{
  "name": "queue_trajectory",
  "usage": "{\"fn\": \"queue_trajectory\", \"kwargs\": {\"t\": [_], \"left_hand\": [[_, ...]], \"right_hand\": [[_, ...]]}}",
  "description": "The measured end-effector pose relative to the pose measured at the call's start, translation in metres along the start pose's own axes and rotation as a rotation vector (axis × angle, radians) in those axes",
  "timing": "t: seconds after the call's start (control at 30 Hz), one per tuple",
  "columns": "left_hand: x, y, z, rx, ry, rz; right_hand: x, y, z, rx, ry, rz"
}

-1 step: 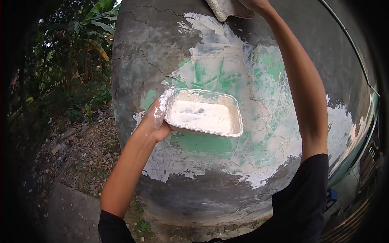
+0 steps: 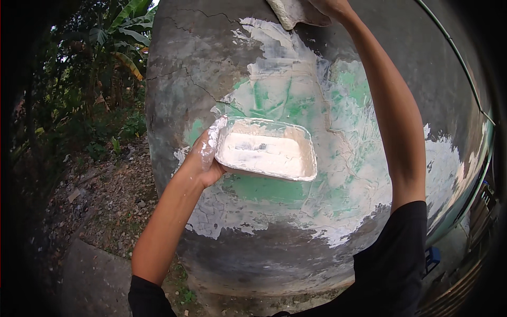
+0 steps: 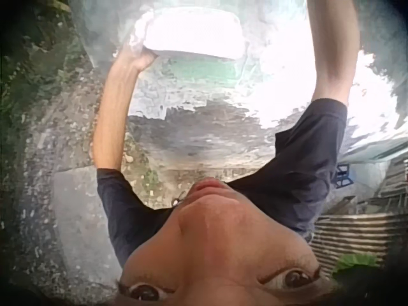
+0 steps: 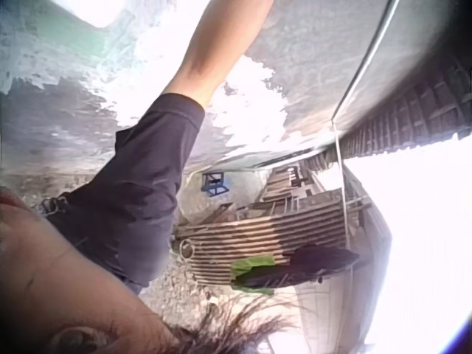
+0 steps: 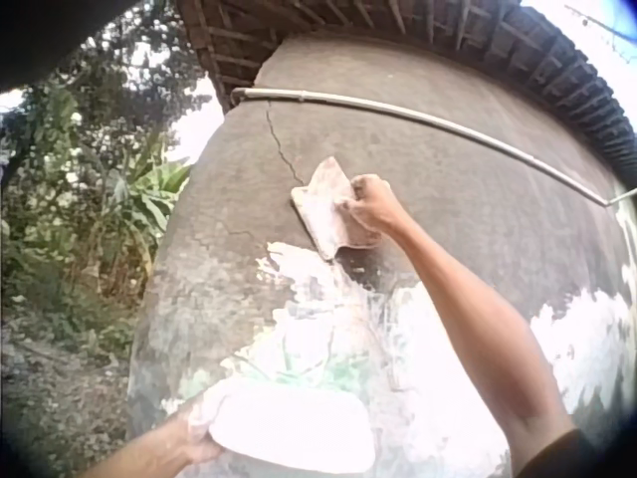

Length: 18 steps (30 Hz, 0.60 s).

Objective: Applying putty or plaster to a weathered exterior wall using a spatula.

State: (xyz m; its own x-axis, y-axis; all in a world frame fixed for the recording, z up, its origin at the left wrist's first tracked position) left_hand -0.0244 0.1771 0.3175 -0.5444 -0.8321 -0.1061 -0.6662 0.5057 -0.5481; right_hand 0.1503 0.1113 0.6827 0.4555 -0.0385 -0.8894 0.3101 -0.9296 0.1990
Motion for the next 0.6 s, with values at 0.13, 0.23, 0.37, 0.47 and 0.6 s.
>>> {"fn": "queue_trajectory", "kwargs": {"t": [0.13,0.23,0.37,0.47,0.6], "left_hand": [[0.0,0.004,-0.002,0.012,0.015,0.039],[0.003,0.011,-0.003,0.007,0.017,0.013],[0.01,0.021,-0.008,0.021,-0.014,-0.013],[0.013,0.032,-0.014,0.009,-0.031,0.004],[0.021,0.041,-0.021,0.023,-0.023,-0.026]], "right_hand": [[0.006,-0.001,0.008,0.144,0.071,-0.008],[0.011,0.005,0.01,0.223,0.093,-0.041],[0.008,0.007,0.008,0.258,0.097,-0.041],[0.003,0.011,0.013,0.294,0.111,-0.021],[-0.001,0.032,0.028,0.344,0.093,-0.161]]}}
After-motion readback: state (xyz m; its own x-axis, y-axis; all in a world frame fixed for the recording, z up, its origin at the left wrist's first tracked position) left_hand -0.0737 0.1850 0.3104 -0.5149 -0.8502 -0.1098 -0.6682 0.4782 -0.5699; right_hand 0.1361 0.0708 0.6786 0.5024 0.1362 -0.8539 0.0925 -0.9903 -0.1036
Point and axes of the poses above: each hand's wrist, its own x-axis away from the middle knuckle, its own y-axis out of the back of the hand, z = x × y, the point moved 7 cm from there along -x, towards the middle knuckle, and after that the axes turned 13 degrees about y, right-handed, at the moved point
